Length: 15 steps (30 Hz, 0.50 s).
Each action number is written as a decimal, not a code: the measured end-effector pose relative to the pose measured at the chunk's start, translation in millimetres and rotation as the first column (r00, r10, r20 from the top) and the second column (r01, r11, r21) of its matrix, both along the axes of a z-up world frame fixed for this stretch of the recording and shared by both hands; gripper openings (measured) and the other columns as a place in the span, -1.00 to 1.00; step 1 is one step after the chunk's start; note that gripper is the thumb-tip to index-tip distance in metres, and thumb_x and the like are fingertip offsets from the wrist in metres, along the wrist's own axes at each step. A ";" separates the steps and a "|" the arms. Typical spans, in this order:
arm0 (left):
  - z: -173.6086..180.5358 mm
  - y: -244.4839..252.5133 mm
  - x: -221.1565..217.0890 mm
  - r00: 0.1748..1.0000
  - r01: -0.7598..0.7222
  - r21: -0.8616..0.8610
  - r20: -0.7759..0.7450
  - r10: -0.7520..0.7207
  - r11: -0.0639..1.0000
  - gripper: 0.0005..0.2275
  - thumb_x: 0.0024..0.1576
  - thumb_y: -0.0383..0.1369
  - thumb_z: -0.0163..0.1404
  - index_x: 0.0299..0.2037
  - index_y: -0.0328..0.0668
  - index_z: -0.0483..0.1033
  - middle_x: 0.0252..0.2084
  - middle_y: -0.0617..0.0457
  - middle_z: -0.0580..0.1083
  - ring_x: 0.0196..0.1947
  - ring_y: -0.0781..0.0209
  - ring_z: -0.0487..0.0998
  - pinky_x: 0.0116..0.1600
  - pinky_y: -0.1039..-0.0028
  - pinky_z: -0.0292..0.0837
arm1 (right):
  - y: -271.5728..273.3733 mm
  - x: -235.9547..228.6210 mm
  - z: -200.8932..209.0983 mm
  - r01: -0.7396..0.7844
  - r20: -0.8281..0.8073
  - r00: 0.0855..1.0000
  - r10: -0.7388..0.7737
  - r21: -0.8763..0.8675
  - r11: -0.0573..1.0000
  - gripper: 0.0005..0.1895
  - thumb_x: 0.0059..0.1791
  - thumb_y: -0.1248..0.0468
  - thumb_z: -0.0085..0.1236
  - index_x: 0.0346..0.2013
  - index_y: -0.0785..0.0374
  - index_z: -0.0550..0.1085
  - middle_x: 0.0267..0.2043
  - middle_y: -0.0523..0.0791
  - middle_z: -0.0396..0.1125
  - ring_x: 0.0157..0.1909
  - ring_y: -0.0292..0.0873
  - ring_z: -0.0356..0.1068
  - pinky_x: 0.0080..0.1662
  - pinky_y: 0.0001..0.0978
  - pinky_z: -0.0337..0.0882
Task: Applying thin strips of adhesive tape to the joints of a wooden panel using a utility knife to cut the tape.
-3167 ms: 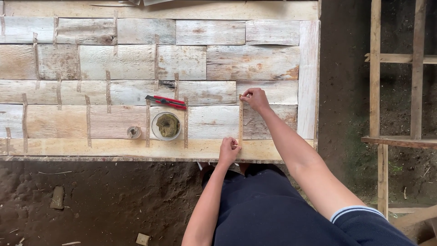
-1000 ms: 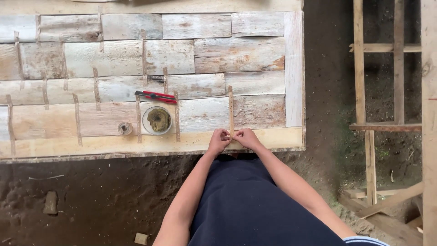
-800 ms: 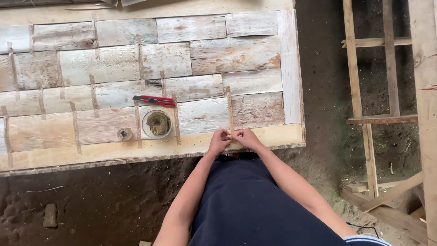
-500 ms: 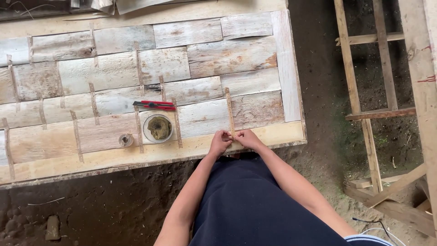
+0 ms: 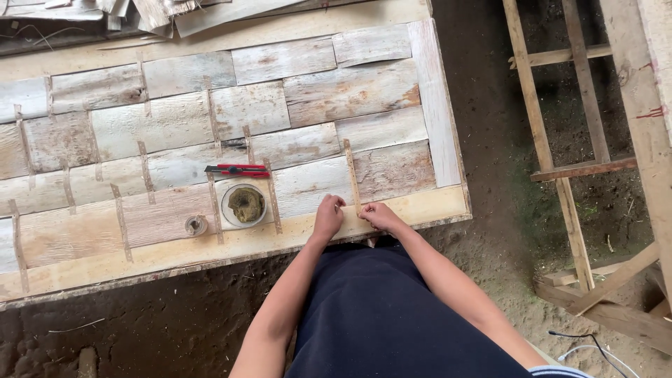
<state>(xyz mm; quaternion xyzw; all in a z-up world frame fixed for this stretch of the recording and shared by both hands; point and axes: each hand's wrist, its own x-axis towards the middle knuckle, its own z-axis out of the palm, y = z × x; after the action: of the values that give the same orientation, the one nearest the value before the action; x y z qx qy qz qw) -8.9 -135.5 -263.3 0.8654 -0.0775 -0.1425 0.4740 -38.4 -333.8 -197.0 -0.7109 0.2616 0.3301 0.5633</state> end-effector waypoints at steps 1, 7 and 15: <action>14.8 0.3 8.1 1.000 0.001 0.000 0.001 -0.001 1.000 -0.82 0.01 -0.60 -0.06 -0.28 -0.10 0.52 -0.31 -0.01 0.42 -0.25 -0.08 0.60 -0.15 0.25 0.54 | 1.3 1.0 -2.6 0.001 0.001 1.000 -0.001 0.000 1.000 -0.80 -0.11 0.23 0.18 -0.31 0.31 0.48 -0.55 -0.12 0.24 -0.63 -0.33 0.22 -0.58 -0.52 0.36; 65.9 -12.4 51.0 0.917 0.112 0.542 0.267 -0.297 0.833 -0.67 0.12 -0.48 0.02 0.11 -0.12 0.48 0.15 0.01 0.38 0.15 -0.02 0.44 -0.03 0.25 0.56 | 2.2 -1.3 -2.1 0.010 -0.037 0.999 -0.010 0.024 1.000 -0.80 -0.09 0.22 0.18 -0.29 0.29 0.49 -0.55 -0.13 0.25 -0.64 -0.33 0.22 -0.58 -0.52 0.36; 54.9 -24.6 69.3 0.852 0.251 0.713 0.159 -0.499 0.655 -0.63 0.20 -0.53 -0.15 0.23 -0.08 0.43 0.30 0.23 0.21 0.29 0.10 0.25 0.14 0.26 0.47 | -3.7 8.5 12.3 0.021 -0.054 0.998 -0.019 0.036 0.999 -0.87 -0.10 0.26 0.15 -0.34 0.27 0.48 -0.57 -0.16 0.21 -0.65 -0.34 0.19 -0.58 -0.50 0.31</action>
<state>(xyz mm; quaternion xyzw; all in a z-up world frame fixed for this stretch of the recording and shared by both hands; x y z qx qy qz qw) 60.4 -160.1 -208.4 0.9512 -0.2817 -0.1046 0.0700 -29.9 -337.6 -184.8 -0.6887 0.2775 0.3483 0.5722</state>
